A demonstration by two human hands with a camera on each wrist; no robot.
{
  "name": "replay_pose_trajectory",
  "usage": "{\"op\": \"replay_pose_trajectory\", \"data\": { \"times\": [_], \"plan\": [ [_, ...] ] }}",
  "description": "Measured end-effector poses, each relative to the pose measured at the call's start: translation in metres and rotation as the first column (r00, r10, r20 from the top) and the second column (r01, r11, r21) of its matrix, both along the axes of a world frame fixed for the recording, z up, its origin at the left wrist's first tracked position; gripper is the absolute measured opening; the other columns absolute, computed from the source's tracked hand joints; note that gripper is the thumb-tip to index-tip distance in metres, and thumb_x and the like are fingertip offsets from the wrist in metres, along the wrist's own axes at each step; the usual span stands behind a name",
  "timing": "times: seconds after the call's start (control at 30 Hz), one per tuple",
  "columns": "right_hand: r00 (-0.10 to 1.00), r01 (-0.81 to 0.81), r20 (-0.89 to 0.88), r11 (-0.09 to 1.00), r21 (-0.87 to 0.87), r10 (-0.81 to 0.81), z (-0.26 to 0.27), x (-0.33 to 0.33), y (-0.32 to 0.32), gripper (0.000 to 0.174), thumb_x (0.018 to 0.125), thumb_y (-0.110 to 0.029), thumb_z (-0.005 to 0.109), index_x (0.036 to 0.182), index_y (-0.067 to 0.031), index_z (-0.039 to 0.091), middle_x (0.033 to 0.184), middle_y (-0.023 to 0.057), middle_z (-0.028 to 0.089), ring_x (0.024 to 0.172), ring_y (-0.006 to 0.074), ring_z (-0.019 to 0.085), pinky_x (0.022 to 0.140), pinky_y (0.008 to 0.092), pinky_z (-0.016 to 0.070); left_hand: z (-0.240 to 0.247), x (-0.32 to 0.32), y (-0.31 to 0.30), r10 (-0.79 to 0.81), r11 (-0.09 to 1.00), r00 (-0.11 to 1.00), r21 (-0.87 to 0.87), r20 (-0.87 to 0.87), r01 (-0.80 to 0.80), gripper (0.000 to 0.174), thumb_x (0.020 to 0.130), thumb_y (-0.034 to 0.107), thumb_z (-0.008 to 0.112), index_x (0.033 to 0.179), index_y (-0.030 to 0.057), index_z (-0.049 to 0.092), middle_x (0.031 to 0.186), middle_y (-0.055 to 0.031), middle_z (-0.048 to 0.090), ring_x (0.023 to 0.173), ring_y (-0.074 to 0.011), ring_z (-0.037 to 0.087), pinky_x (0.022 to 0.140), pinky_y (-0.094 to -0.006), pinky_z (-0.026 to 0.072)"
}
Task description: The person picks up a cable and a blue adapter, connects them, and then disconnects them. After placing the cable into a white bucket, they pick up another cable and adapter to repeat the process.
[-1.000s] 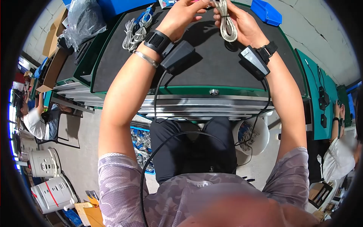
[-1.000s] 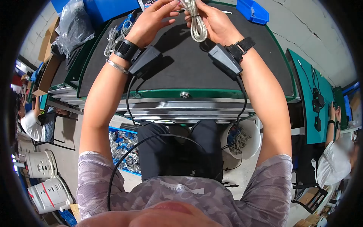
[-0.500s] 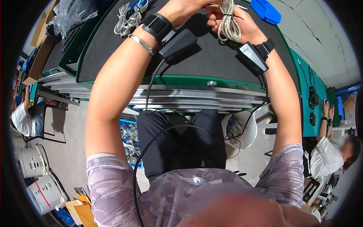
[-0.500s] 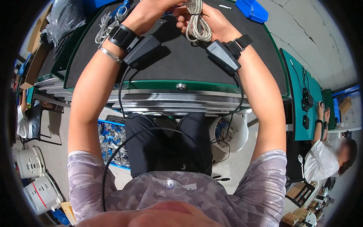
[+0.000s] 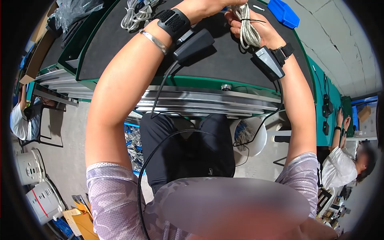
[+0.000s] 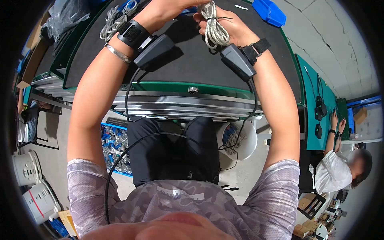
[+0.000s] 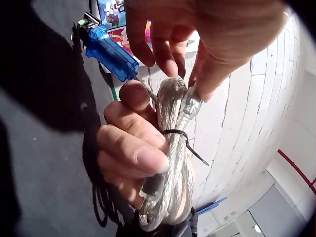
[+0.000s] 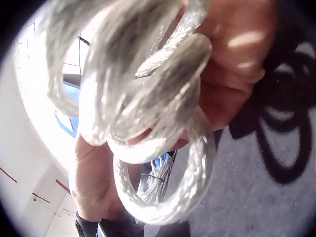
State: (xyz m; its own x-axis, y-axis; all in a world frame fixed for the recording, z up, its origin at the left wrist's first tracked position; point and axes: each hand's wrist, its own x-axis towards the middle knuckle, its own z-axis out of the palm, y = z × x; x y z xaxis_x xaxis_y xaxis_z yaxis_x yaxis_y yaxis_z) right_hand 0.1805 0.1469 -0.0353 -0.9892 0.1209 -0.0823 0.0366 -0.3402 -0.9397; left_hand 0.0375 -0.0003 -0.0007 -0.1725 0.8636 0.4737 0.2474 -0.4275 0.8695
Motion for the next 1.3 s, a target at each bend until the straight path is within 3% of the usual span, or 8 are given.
{"op": "replay_pose_trajectory", "data": {
  "times": [0.23,0.3,0.4,0.43,0.53,0.73,1.13,1.3],
  "plan": [
    [0.999,-0.053,0.003,0.998,-0.034,0.054,0.005,0.002,-0.004,0.042,0.102,-0.037,0.038,0.114,-0.0007,0.055,0.082,0.0053,0.059,0.068,0.0157,0.056,0.059,0.025,0.0471,0.0,-0.001,-0.002,0.044,0.999,0.999,-0.002,-0.016,-0.044,0.013,0.09,0.014,0.063,0.092,0.0005,0.066,0.079,-0.0012,0.064,0.072,-0.0083,0.057,0.065,-0.0236,0.047],
    [0.989,0.14,0.044,0.99,0.001,-0.14,0.02,0.002,-0.021,0.036,0.099,-0.04,0.043,0.1,-0.0085,0.06,0.076,0.0042,0.06,0.066,0.0165,0.061,0.064,0.0302,0.055,-0.001,-0.005,0.002,0.002,1.0,0.994,0.017,0.107,-0.004,0.014,0.091,0.014,0.063,0.092,0.0005,0.065,0.078,-0.0006,0.062,0.07,-0.0082,0.056,0.063,-0.0229,0.0456],
    [0.995,0.064,-0.07,0.997,-0.035,-0.066,0.026,-0.002,-0.021,0.031,0.1,-0.036,0.044,0.103,-0.0089,0.06,0.077,0.0051,0.062,0.066,0.017,0.063,0.062,0.0295,0.0555,0.0,-0.01,0.003,0.007,1.0,0.977,0.009,0.212,-0.009,0.013,0.091,0.014,0.062,0.093,0.0014,0.064,0.077,0.0004,0.06,0.067,-0.0078,0.053,0.062,-0.0218,0.0438],
    [0.98,0.195,-0.033,0.98,0.042,-0.194,0.028,-0.001,-0.021,0.034,0.1,-0.037,0.042,0.107,-0.0086,0.059,0.082,0.0085,0.065,0.067,0.0195,0.065,0.059,0.0295,0.056,0.001,-0.011,0.001,0.008,1.0,0.977,0.011,0.213,-0.011,0.013,0.091,0.014,0.062,0.093,0.0014,0.064,0.077,0.0004,0.06,0.067,-0.0078,0.053,0.062,-0.0218,0.0438],
    [0.981,0.155,-0.111,0.988,-0.02,-0.157,0.033,-0.001,-0.027,0.036,0.101,-0.038,0.041,0.11,-0.0082,0.059,0.087,0.0114,0.067,0.069,0.0222,0.067,0.057,0.0304,0.0564,0.004,-0.016,0.0,0.065,0.998,0.976,-0.032,0.21,-0.059,0.012,0.092,0.015,0.062,0.094,0.0027,0.063,0.075,0.0009,0.059,0.064,-0.0068,0.05,0.06,-0.0206,0.0414],
    [0.973,0.143,-0.178,0.989,-0.03,-0.146,0.037,0.0,-0.03,0.034,0.098,-0.023,0.04,0.113,0.0014,0.057,0.094,0.015,0.068,0.077,0.0258,0.068,0.065,0.0322,0.0569,0.001,-0.026,0.01,0.003,0.986,0.943,0.154,0.334,-0.058,0.01,0.091,0.014,0.062,0.091,0.004,0.063,0.075,0.0008,0.059,0.064,-0.006,0.05,0.058,-0.0195,0.0392],
    [0.928,0.3,-0.282,0.938,0.172,-0.245,0.037,-0.002,-0.041,0.032,0.097,-0.02,0.051,0.123,-0.0019,0.055,0.089,0.0058,0.066,0.074,0.0127,0.064,0.065,0.0229,0.0513,-0.001,-0.024,0.009,0.001,0.989,0.94,0.139,0.342,-0.051,0.008,0.09,0.014,0.063,0.09,0.0058,0.061,0.075,0.0015,0.057,0.065,-0.0056,0.05,0.058,-0.019,0.039],
    [0.867,0.466,-0.39,0.782,0.414,-0.31,0.035,-0.005,-0.048,0.04,0.097,-0.018,0.051,0.133,-0.0012,0.05,0.086,-0.0011,0.061,0.068,0.005,0.054,0.059,0.0181,0.0416,0.001,-0.015,0.003,0.049,0.992,0.956,0.101,0.29,-0.082,0.019,0.091,0.024,0.066,0.09,0.0068,0.056,0.074,0.0034,0.052,0.063,-0.0049,0.047,0.058,-0.0186,0.0386]
  ]
}}
